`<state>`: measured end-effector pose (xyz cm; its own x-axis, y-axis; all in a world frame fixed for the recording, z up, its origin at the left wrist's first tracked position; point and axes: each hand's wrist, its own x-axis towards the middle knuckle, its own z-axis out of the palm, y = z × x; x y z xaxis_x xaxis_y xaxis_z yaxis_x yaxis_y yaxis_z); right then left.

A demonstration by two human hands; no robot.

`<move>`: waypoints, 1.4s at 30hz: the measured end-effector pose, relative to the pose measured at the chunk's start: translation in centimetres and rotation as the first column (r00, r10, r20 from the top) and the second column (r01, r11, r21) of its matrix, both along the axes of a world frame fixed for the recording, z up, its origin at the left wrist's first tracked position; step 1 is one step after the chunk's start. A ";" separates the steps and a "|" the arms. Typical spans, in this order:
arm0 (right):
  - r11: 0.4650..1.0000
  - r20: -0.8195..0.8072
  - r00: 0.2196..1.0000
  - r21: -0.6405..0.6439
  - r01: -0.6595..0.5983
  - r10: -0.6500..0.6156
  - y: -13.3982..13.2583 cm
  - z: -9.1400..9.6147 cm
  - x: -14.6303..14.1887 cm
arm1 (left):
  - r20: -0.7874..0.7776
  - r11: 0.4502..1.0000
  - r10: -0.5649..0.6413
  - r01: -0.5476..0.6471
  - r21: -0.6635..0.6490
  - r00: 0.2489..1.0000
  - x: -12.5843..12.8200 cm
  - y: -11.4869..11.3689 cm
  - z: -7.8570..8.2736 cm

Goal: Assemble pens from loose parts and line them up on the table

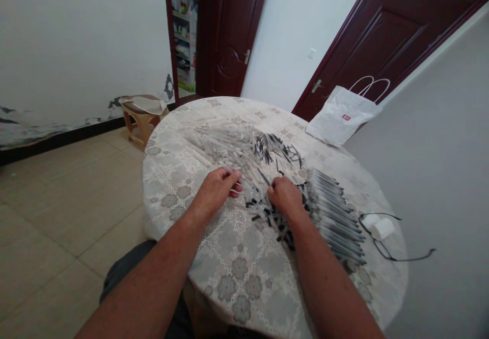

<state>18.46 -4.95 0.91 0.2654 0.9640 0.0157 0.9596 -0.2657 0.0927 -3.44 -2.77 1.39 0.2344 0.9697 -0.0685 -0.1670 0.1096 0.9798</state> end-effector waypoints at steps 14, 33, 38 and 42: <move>0.969 -0.456 0.878 0.245 -0.032 0.144 0.2 -0.1 2.0 | 0.154 0.995 0.068 -0.056 -0.082 0.986 -0.2 0.2 0.0; 0.854 -0.857 -0.035 0.507 0.121 0.514 -1.9 0.8 -5.0 | 0.503 0.971 0.064 0.063 -0.230 0.862 0.1 -0.3 0.5; 0.847 -0.857 0.061 0.516 0.126 0.512 -2.1 0.7 -5.3 | 0.517 0.968 0.038 0.098 -0.233 0.855 0.4 -0.6 0.4; 0.844 -0.849 0.162 0.523 0.115 0.504 -2.0 0.3 -5.2 | 0.522 0.960 0.041 0.111 -0.256 0.852 0.8 -0.9 0.3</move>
<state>13.28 -6.99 1.21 0.1693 0.9448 0.2805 0.2160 0.2421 -0.9459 -2.69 -3.64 1.72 0.3424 0.9218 -0.1817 -0.6316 0.3690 0.6818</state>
